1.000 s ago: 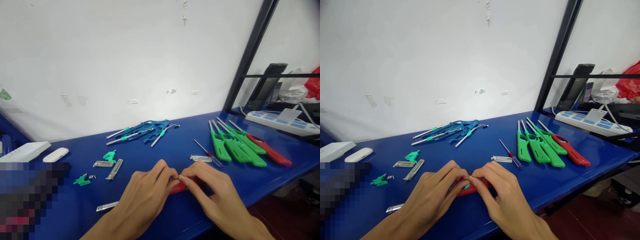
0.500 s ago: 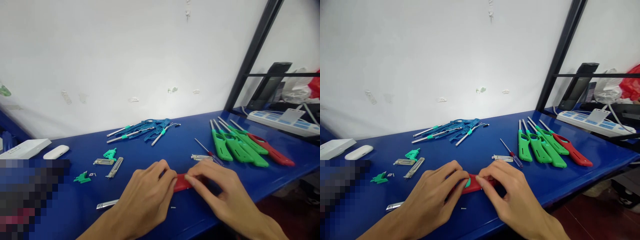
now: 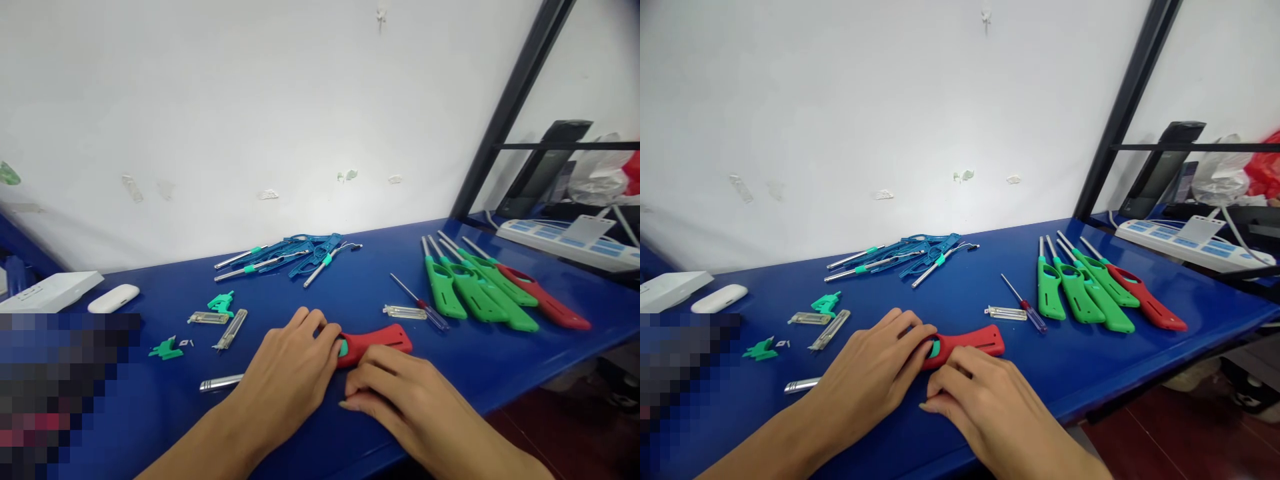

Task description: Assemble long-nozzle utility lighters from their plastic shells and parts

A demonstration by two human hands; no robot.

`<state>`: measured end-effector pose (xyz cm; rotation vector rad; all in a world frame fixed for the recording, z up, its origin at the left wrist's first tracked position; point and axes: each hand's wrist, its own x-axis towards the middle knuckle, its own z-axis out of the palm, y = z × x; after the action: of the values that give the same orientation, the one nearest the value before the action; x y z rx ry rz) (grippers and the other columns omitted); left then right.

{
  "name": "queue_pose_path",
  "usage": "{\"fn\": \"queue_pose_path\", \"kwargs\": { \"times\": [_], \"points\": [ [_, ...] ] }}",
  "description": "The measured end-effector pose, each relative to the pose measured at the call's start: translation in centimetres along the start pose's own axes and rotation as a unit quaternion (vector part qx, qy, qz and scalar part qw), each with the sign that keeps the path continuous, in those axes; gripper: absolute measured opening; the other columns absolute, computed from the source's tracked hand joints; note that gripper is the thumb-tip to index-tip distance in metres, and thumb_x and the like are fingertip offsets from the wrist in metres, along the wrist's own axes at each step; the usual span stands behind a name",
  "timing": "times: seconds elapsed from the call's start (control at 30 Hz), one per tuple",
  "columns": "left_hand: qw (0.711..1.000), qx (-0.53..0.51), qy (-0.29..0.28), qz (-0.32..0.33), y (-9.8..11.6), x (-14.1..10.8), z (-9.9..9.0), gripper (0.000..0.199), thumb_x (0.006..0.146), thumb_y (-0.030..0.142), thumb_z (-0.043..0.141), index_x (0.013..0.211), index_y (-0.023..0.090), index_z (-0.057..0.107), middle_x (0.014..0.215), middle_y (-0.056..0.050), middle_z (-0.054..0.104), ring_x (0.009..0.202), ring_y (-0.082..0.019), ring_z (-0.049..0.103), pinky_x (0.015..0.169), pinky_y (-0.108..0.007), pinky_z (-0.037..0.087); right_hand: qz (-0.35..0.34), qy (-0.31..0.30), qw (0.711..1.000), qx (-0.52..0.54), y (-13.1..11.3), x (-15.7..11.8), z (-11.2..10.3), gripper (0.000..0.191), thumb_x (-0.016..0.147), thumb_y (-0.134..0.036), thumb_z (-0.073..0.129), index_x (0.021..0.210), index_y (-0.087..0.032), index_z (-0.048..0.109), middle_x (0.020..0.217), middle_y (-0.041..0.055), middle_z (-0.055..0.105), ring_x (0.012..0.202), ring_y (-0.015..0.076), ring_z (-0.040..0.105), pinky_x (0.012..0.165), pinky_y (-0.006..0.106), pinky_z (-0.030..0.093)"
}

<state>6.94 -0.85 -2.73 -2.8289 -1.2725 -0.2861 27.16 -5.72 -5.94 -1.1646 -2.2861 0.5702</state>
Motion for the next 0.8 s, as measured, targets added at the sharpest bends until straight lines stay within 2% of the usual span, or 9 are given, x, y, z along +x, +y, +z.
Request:
{"fn": "queue_pose_path", "kwargs": {
  "times": [0.23,0.37,0.47,0.57,0.7,0.8],
  "points": [
    [1.0,-0.005,0.01,-0.013,-0.2,-0.3,0.1,0.035,0.109,0.032,0.032,0.134,0.025,0.056,0.112,-0.007,0.065,0.103,-0.028,0.062,0.073,-0.042,0.056,0.023,0.027,0.999,0.035,0.4,-0.1,-0.6,0.018,0.108,-0.032,0.049,0.106,-0.032,0.066,0.109,-0.0077,0.069,0.1,0.0089,0.064,0.096,0.019,0.042],
    [0.999,-0.033,0.003,-0.016,0.0,-0.5,-0.1,0.032,0.107,0.038,0.039,0.127,0.025,0.059,0.112,-0.007,0.062,0.101,-0.029,0.062,0.073,-0.045,0.055,0.047,0.019,0.998,0.039,0.8,-0.3,-1.1,0.014,0.107,-0.038,0.053,0.109,-0.036,0.067,0.113,-0.0106,0.069,0.106,0.0079,0.063,0.1,0.017,0.039],
    [0.999,-0.041,-0.005,-0.016,0.1,-0.6,-0.1,0.028,0.104,0.037,0.044,0.123,0.024,0.061,0.111,-0.007,0.06,0.1,-0.029,0.061,0.073,-0.045,0.055,0.057,-0.007,0.997,0.046,0.8,-0.2,-1.4,0.01,0.1,-0.042,0.064,0.104,-0.034,0.068,0.102,-0.0086,0.067,0.091,0.0085,0.062,0.088,0.018,0.044],
    [0.999,-0.045,-0.013,-0.014,0.0,-0.6,0.0,0.026,0.103,0.037,0.046,0.121,0.024,0.061,0.112,-0.007,0.059,0.101,-0.03,0.061,0.073,-0.046,0.054,0.066,-0.014,0.996,0.053,0.6,0.0,-1.3,0.008,0.101,-0.036,0.064,0.096,-0.029,0.065,0.097,-0.0063,0.063,0.085,0.0089,0.06,0.081,0.019,0.044],
    [0.998,-0.051,-0.025,-0.017,0.0,-0.6,-0.2,0.022,0.103,0.035,0.047,0.116,0.024,0.061,0.114,-0.007,0.059,0.104,-0.03,0.06,0.073,-0.045,0.053,0.053,-0.037,0.997,0.046,0.2,0.0,-0.9,0.011,0.105,-0.023,0.053,0.099,-0.027,0.06,0.106,-0.005,0.063,0.096,0.0111,0.06,0.088,0.021,0.043],
    [0.998,-0.054,-0.026,-0.021,0.0,-0.5,-0.3,0.021,0.102,0.033,0.049,0.117,0.023,0.06,0.115,-0.007,0.059,0.105,-0.03,0.06,0.074,-0.045,0.053,0.039,-0.028,0.998,0.048,0.1,0.0,-0.9,0.011,0.105,-0.021,0.053,0.099,-0.027,0.06,0.105,-0.0053,0.065,0.096,0.0108,0.061,0.088,0.02,0.043]
  ]
}}
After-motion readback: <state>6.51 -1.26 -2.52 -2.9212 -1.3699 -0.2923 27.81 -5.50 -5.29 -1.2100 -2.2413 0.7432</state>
